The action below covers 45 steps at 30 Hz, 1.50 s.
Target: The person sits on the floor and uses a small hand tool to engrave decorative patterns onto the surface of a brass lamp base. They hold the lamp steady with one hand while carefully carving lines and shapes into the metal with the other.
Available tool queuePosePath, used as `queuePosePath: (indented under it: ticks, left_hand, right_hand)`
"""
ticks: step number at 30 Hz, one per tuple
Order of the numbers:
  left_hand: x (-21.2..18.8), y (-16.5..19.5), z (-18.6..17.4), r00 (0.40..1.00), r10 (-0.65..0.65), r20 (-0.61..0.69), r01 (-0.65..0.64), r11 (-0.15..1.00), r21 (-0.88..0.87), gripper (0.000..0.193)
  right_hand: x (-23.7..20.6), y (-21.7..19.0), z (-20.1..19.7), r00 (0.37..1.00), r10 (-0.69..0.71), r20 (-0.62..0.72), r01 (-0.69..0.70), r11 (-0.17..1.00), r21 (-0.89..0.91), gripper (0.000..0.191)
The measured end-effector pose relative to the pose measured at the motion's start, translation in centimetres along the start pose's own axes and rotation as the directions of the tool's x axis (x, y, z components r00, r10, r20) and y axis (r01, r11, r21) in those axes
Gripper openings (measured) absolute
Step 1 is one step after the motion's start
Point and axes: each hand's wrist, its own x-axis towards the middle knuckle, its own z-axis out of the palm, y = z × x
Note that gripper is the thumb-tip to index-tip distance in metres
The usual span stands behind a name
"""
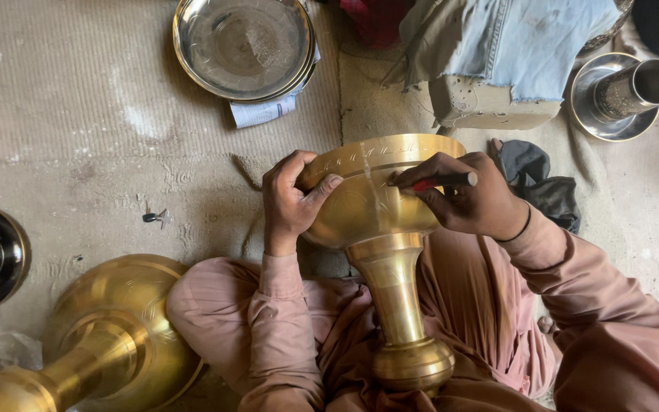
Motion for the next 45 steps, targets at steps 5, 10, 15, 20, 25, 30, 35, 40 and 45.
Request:
queuePosePath:
  ticks: [5,10,15,20,25,30,35,40,45]
  left_hand:
    - [0.2,0.2,0.2,1.0,0.003,-0.011,-0.003,1.0,0.002,0.052]
    - [0.2,0.4,0.4,1.0,0.001,-0.013,-0.001,1.0,0.01,0.052]
    - [0.2,0.7,0.4,1.0,-0.006,-0.014,0.007,1.0,0.027,0.053]
    - [0.2,0.6,0.5,1.0,0.013,-0.019,-0.013,1.0,0.019,0.054]
    - [0.1,0.3,0.5,1.0,-0.013,-0.002,0.013,1.0,0.011,0.053]
    - [0.0,0.5,0.3,1.0,0.016,-0.015,-0.016,1.0,0.026,0.052]
    - [0.1,1.1,0.1,1.0,-0.001,-0.018,0.001,1.0,0.003,0.052]
    - [0.1,1.6,-0.1,0.999,0.015,-0.029,-0.015,1.0,0.006,0.05]
    - [-0.1,1.7,-0.4,1.0,-0.014,-0.027,0.014,1.0,0.013,0.049]
  right_hand:
    - [-0.1,-0.1,-0.9,0.999,0.032,0.036,-0.027,0.991,-0.127,0.022]
    - [-0.3,0.0,-0.6,1.0,0.005,-0.002,-0.005,1.0,-0.025,0.021]
    - [-0.5,-0.1,-0.8,1.0,0.001,-0.006,-0.001,1.0,-0.028,0.021]
    - [-0.7,-0.2,-1.1,1.0,-0.005,0.005,0.005,0.998,-0.07,0.022]
    - [-1.4,0.0,-0.8,1.0,0.022,0.003,-0.021,0.998,-0.054,0.022]
    - [-2.0,0.1,-0.6,0.996,0.086,-0.007,-0.086,0.994,-0.074,0.022]
    - [-2.6,0.1,-0.8,1.0,-0.001,-0.009,0.001,1.0,0.004,0.021]
    - [-3.6,0.4,0.4,0.983,-0.14,-0.118,0.144,0.989,0.025,0.017]
    - [-6.0,0.1,6.3,0.856,-0.025,-0.517,0.001,0.999,-0.047,0.016]
